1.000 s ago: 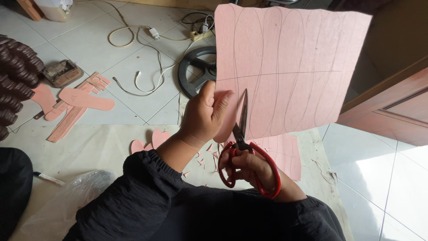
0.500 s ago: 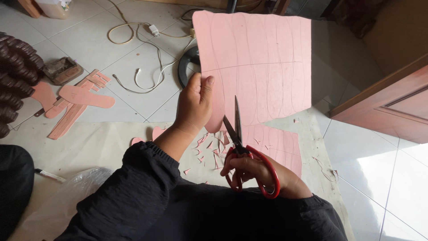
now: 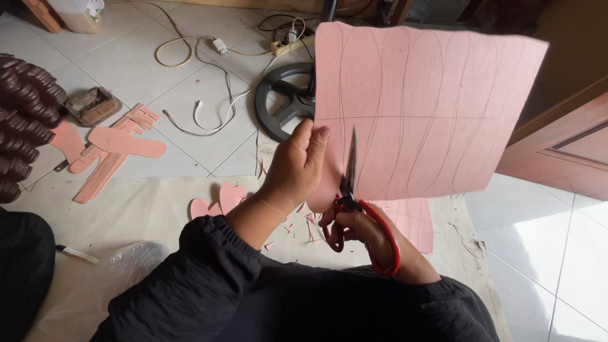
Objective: The person sits on the floor and uses red-handled scissors to cut a pink sheet along pre-drawn curved outlines. They rotate the sheet to follow the lines and separate individual shapes, placing finished pieces aside.
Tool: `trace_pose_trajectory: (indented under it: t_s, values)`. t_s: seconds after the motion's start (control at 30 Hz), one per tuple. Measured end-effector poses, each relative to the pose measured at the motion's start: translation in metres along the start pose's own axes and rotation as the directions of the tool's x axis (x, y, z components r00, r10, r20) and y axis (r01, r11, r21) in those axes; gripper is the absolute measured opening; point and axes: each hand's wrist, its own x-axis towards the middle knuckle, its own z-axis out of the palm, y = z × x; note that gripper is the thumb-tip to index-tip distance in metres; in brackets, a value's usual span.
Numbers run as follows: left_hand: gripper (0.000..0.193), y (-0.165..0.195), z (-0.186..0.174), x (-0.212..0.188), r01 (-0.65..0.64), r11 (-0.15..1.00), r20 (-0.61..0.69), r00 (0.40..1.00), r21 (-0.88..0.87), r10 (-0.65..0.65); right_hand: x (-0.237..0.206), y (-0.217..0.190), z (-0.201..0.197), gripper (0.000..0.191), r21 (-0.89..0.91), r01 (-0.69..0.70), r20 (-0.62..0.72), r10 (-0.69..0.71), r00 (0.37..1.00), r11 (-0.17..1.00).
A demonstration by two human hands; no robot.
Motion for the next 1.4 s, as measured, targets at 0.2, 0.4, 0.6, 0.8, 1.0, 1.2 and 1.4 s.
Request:
trace_pose_trajectory:
  t_s: [0.2, 0.4, 0.6, 0.8, 1.0, 1.2, 1.4]
  values:
    - [0.034, 0.014, 0.001, -0.008, 0.069, 0.997, -0.01, 0.998, -0.042, -0.069, 0.002, 0.012, -0.005, 0.03, -0.087, 0.116, -0.073, -0.122, 0.99, 0.989]
    - [0.032, 0.021, 0.002, -0.014, 0.046, 0.987, -0.036, 0.998, -0.154, -0.052, -0.001, 0.015, -0.001, 0.025, -0.065, 0.163, -0.08, -0.168, 0.982, 0.984]
    - [0.03, 0.023, 0.003, -0.017, 0.081, 0.983, -0.039, 0.995, -0.165, -0.089, -0.008, 0.012, 0.005, 0.027, 0.078, 0.134, -0.034, -0.132, 0.991, 0.988]
    - [0.032, 0.022, 0.002, -0.018, 0.086, 0.97, -0.015, 0.996, -0.227, -0.092, 0.0, 0.01, 0.003, 0.024, -0.014, 0.159, -0.013, -0.159, 0.987, 0.987]
    - [0.032, 0.023, 0.004, -0.02, 0.1, 0.971, -0.043, 0.993, -0.217, -0.112, -0.002, 0.01, 0.007, 0.027, -0.056, 0.215, -0.016, -0.216, 0.976, 0.975]
    - [0.03, 0.026, 0.003, -0.021, 0.063, 0.98, -0.035, 0.997, -0.188, -0.071, 0.004, 0.009, 0.006, 0.028, -0.184, 0.178, -0.054, -0.19, 0.98, 0.967]
    - [0.029, 0.029, 0.004, -0.021, 0.003, 0.989, -0.052, 0.999, -0.15, -0.011, 0.004, 0.015, 0.005, 0.026, -0.183, 0.099, -0.133, -0.124, 0.983, 0.978]
